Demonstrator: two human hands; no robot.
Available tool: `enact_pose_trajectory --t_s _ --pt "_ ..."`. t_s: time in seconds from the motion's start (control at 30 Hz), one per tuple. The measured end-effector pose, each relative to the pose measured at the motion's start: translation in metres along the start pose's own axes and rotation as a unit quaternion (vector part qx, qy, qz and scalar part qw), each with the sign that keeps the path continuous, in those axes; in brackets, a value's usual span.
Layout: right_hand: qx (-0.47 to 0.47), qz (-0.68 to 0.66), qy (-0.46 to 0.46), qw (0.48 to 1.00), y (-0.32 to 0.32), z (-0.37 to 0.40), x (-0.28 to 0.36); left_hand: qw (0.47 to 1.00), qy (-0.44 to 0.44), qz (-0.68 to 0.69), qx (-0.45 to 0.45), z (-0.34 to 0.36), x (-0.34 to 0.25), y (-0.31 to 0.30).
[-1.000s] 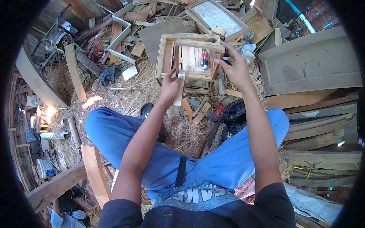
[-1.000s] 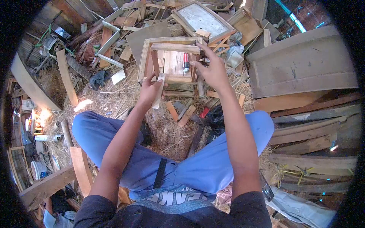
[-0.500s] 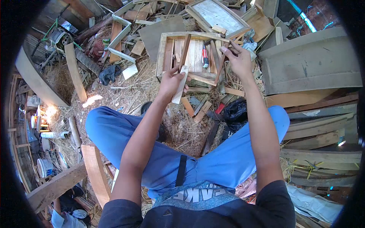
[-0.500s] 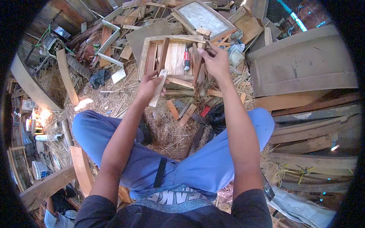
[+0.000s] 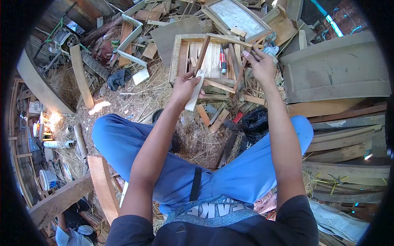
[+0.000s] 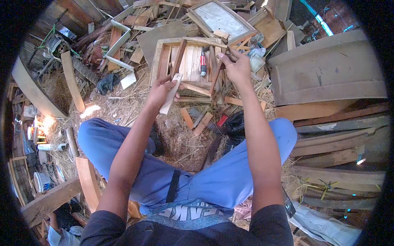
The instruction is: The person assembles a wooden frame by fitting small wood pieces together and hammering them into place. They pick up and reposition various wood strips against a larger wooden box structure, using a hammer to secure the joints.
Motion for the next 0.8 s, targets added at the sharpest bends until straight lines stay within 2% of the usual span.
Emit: enact_pose_trajectory --t_s 0.23,0.33,0.5,0.57,0.8 --pt "0.003 -0.010 -0.013 1.000 0.000 0.000 0.002 1.000 -0.001 0.006 0.006 -0.001 0.001 0.000" --pt "-0.001 0.032 -0.013 0.999 0.000 0.001 0.004 1.000 -0.002 0.006 0.009 -0.003 0.002 -0.001" --pt "-0.012 -0.034 -0.011 0.999 0.001 0.004 0.010 1.000 0.004 0.007 0.018 0.000 -0.002 0.000" --pt "-0.021 -0.020 -0.014 0.999 0.000 0.006 0.018 0.997 0.009 -0.050 0.056 0.006 -0.009 0.002" --pt "-0.033 -0.050 -0.055 0.997 0.000 0.009 0.020 0.992 0.005 -0.071 0.108 0.004 -0.014 -0.005"
Point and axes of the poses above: each hand's wrist, its own z-axis away from the middle knuckle, its own y-axis out of the palm, x = y × z, the point moved 4 cm from there along -z, towards the middle knuckle, and after that the axes turned 1 degree about z, right-handed, at the moved point
